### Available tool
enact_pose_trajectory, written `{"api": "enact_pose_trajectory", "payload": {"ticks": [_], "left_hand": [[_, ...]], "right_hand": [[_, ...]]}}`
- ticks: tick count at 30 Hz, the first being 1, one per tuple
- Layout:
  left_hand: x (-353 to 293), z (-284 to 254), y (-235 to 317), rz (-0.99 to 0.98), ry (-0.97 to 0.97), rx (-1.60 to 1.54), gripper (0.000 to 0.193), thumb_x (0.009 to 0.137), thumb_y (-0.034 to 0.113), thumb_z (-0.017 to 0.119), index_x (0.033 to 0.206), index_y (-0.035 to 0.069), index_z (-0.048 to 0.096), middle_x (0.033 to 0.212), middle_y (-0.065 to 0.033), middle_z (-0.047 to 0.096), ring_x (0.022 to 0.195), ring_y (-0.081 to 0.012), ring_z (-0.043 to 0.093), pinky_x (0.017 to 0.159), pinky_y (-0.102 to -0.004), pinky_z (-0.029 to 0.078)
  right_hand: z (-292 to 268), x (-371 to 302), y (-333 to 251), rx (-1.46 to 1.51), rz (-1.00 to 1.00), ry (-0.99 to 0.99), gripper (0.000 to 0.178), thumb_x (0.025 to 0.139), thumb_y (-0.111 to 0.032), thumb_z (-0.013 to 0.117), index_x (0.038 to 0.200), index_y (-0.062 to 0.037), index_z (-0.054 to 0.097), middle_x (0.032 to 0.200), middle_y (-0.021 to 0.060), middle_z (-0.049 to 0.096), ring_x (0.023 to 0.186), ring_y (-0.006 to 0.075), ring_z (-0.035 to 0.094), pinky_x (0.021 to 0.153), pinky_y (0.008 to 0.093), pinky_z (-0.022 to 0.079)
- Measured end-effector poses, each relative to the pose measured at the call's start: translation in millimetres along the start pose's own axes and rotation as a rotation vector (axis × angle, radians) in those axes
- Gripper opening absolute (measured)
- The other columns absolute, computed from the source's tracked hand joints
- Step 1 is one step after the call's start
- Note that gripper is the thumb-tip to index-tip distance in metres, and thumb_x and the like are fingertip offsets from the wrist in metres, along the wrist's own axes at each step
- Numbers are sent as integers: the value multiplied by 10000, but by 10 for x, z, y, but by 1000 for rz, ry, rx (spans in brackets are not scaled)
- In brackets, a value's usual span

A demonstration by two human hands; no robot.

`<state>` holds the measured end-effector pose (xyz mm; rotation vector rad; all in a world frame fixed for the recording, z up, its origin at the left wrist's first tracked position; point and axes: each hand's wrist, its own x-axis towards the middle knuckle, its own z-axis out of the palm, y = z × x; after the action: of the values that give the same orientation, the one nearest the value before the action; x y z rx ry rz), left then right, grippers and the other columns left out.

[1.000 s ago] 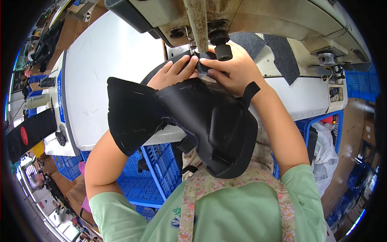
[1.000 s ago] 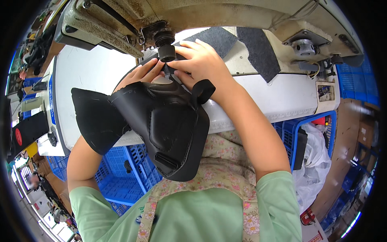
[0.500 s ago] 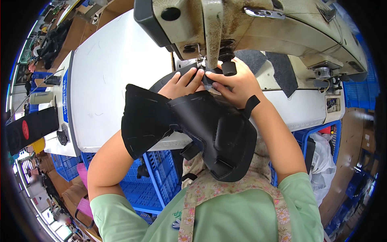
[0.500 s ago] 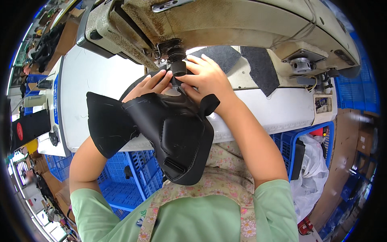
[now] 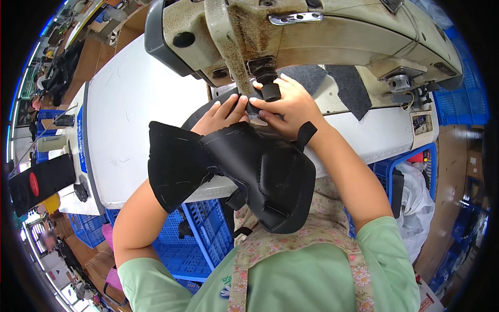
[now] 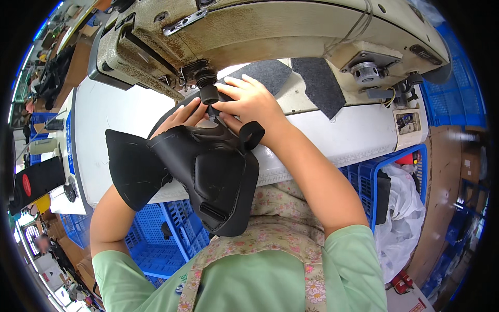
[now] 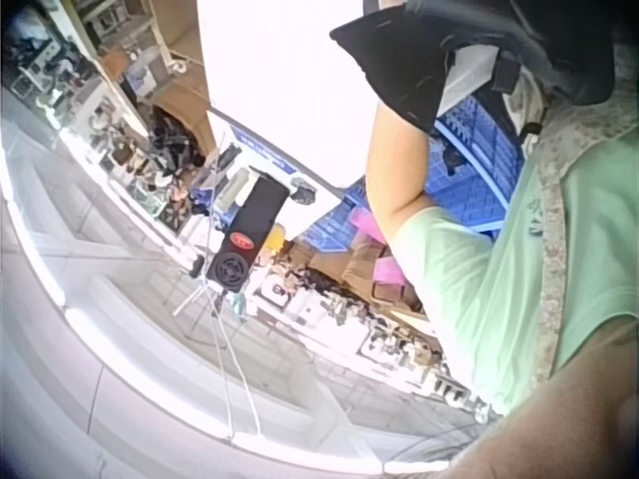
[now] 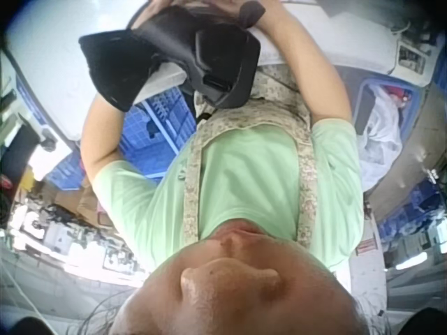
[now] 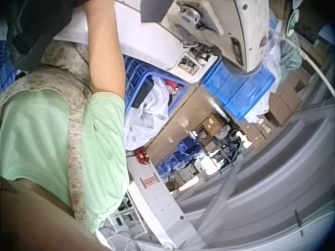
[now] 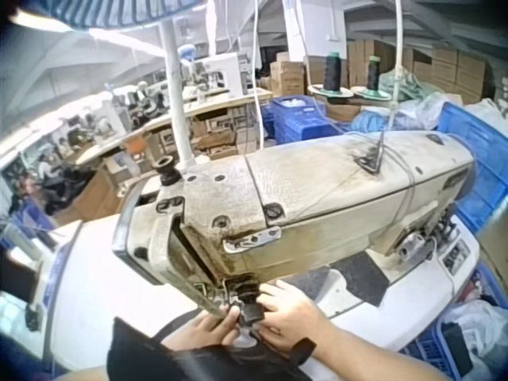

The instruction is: The person trims thread from a shoe component using snips, places it into a crate, and retrieves new pieces. They align and sew the pieces together using a sewing machine, trim the thread with snips, and thread the sewing machine needle by hand.

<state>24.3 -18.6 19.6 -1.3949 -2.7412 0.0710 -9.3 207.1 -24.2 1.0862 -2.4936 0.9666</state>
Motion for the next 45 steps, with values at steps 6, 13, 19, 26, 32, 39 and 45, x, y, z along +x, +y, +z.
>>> {"api": "enact_pose_trajectory", "payload": {"ticks": [6, 13, 19, 26, 32, 39, 45], "left_hand": [[-16, 25, 6, -22, 32, -12, 418, 842, 257, 533, 1174, 4, 507, 1387, -224, 424, 1293, -359, 393, 982, -467, 414], [-14, -16, 34, -53, 14, -63, 421, 842, 261, 535, 1178, 9, 507, 1409, -215, 407, 1305, -355, 381, 1004, -466, 402], [-25, 28, 20, -61, 4, -68, 441, 845, 271, 533, 1208, 22, 503, 1436, -206, 379, 1323, -350, 359, 1027, -477, 384], [-39, 37, 14, -30, -36, 4, 475, 833, 279, 548, 1226, 13, 506, 1450, -222, 354, 1331, -359, 344, 1034, -478, 375], [-38, 62, 80, -52, -63, 101, 562, 842, 324, 559, 1303, 13, 481, 1466, -233, 330, 1363, -372, 311, 1036, -475, 371], [-14, 50, 56, -119, -42, -207, 450, 860, 269, 534, 1234, 19, 516, 1430, -234, 388, 1314, -360, 396, 967, -446, 444], [59, 94, 33, 11, -19, 177, 355, 838, 192, 521, 1123, -17, 556, 1359, -231, 480, 1249, -353, 477, 942, -433, 455]], "right_hand": [[17, -14, 12, -22, -1, -10, 225, 761, -173, 692, 983, -147, 720, 1224, 108, 609, 1207, 313, 514, 1056, 510, 353], [18, -16, 29, -25, -23, 2, 307, 781, -233, 690, 1088, -209, 695, 1179, 111, 639, 1132, 365, 548, 1070, 522, 337], [-3, -15, 18, -13, -2, -19, 250, 762, -184, 687, 1009, -150, 711, 1231, 109, 602, 1214, 307, 508, 1057, 505, 350], [-3, -8, 5, -16, 4, -23, 244, 771, -186, 680, 1010, -152, 709, 1231, 110, 600, 1222, 298, 501, 1062, 503, 345], [-89, 59, 100, 304, 121, -43, 204, 778, -213, 701, 960, -126, 731, 1105, 108, 655, 1156, 273, 549, 1028, 426, 377], [-757, 421, -482, 822, 502, -681, 351, 877, -353, 659, 1023, -40, 716, 990, 58, 700, 950, 128, 616, 862, 288, 459], [-536, 133, -314, 147, -25, -206, 704, 834, -704, 493, 668, -42, 664, 816, 139, 615, 849, 299, 590, 725, 385, 471]]}}
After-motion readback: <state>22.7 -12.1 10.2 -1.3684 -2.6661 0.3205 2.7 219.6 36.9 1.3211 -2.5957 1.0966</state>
